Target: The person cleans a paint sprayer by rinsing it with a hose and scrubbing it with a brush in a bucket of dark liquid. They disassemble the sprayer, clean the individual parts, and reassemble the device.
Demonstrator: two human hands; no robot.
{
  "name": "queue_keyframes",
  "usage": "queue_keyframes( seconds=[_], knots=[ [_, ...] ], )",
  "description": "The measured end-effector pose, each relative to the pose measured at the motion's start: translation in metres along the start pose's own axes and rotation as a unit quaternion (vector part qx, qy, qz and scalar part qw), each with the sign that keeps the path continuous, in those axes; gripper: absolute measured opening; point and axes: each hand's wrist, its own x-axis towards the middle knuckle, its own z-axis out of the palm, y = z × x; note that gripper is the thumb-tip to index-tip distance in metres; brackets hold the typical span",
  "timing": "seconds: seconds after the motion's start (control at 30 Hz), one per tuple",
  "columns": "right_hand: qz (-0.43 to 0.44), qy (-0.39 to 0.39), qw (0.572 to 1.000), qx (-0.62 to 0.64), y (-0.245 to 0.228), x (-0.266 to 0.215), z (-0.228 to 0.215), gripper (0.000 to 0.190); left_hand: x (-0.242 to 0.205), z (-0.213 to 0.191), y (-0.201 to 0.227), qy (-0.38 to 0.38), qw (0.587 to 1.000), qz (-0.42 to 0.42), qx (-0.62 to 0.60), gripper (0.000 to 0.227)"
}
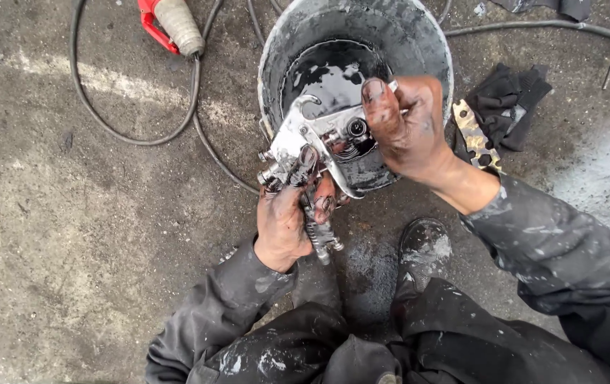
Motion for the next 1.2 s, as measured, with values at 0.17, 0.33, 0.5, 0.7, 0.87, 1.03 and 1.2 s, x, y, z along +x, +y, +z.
queue_keyframes(
  seconds=[0.17,0.33,0.5,0.7,0.87,1.03,1.2],
  knots=[
    [0.025,0.003,0.999,-0.02,0.016,-0.002,0.003,0.054,0.011,-0.01,-0.005,-0.081,0.987,-0.044,-0.134,0.045],
    [0.067,-0.135,0.987,-0.064,0.005,-0.014,-0.03,0.046,-0.001,-0.026,0.008,-0.006,0.996,0.038,0.08,0.004],
    [0.145,-0.142,0.974,0.105,-0.028,-0.01,-0.031,0.036,-0.008,-0.007,0.018,0.022,0.988,0.06,0.144,0.022],
    [0.05,-0.117,0.991,-0.041,-0.034,-0.01,-0.014,0.009,-0.007,0.001,0.014,0.037,0.981,0.039,0.185,0.016],
    [0.22,-0.088,0.952,0.193,-0.037,-0.02,-0.005,0.028,0.002,-0.036,-0.003,-0.083,0.792,0.331,0.507,0.02],
    [0.462,-0.14,0.865,0.134,-0.049,-0.009,-0.026,0.049,-0.003,-0.035,0.007,-0.098,0.846,0.232,0.47,0.018],
    [0.294,-0.152,0.911,0.245,-0.023,-0.019,-0.034,0.043,0.001,-0.013,0.03,0.012,0.975,0.032,0.218,0.01]
  ],
)
